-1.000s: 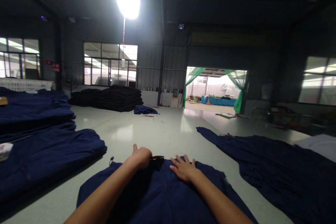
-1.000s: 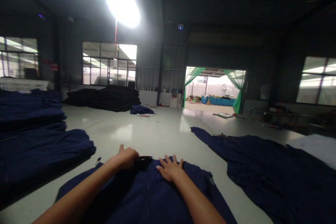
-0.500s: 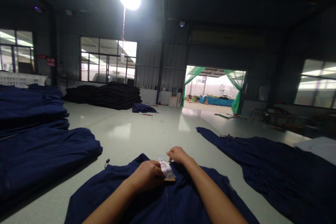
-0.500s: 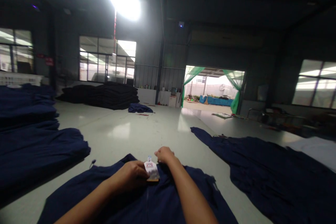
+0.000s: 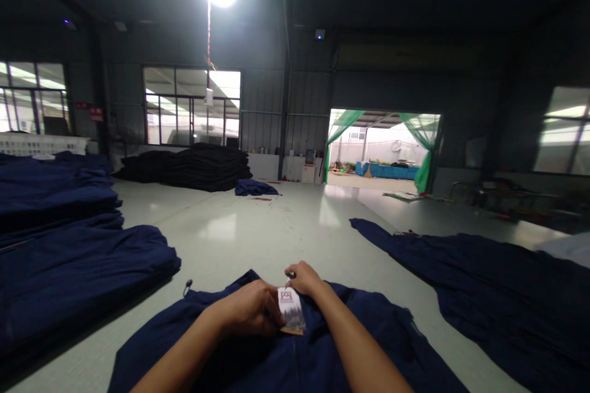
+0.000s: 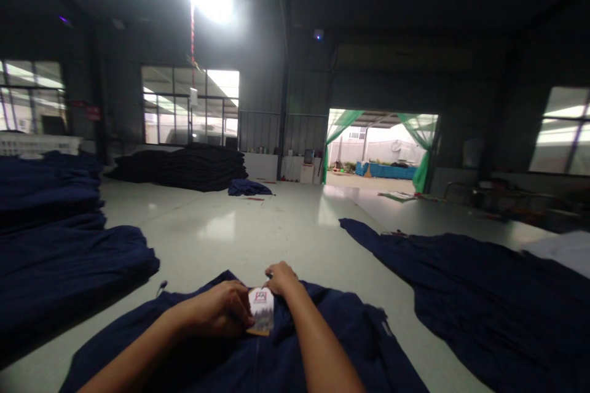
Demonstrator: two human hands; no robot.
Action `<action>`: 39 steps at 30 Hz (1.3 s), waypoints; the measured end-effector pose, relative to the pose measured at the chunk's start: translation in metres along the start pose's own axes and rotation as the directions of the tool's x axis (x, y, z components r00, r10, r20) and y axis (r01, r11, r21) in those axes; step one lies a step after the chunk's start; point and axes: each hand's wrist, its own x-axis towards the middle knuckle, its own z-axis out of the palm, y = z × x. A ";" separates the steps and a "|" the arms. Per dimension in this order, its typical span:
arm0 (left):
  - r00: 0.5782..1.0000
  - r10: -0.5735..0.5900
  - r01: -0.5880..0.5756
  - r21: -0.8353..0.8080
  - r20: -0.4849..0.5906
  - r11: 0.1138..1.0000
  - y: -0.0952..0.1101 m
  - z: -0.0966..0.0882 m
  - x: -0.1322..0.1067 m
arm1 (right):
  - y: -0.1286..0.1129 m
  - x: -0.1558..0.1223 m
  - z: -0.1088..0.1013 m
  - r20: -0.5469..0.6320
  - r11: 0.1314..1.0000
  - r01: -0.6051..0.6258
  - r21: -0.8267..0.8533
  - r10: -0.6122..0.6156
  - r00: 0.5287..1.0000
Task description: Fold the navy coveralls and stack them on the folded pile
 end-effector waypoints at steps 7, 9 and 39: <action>0.968 -0.249 0.247 -0.060 -0.032 0.967 0.010 0.005 0.002 | 0.003 -0.005 -0.007 0.051 0.998 0.055 -0.023 -0.054 0.997; 0.948 -0.314 0.314 0.000 -0.050 0.949 0.010 0.009 0.003 | 0.003 -0.008 -0.012 0.079 0.996 0.079 -0.041 -0.076 0.994; 0.872 -0.378 0.428 0.110 -0.311 0.897 -0.007 0.013 0.004 | -0.035 -0.044 -0.057 -0.032 0.958 0.255 0.135 -0.253 0.967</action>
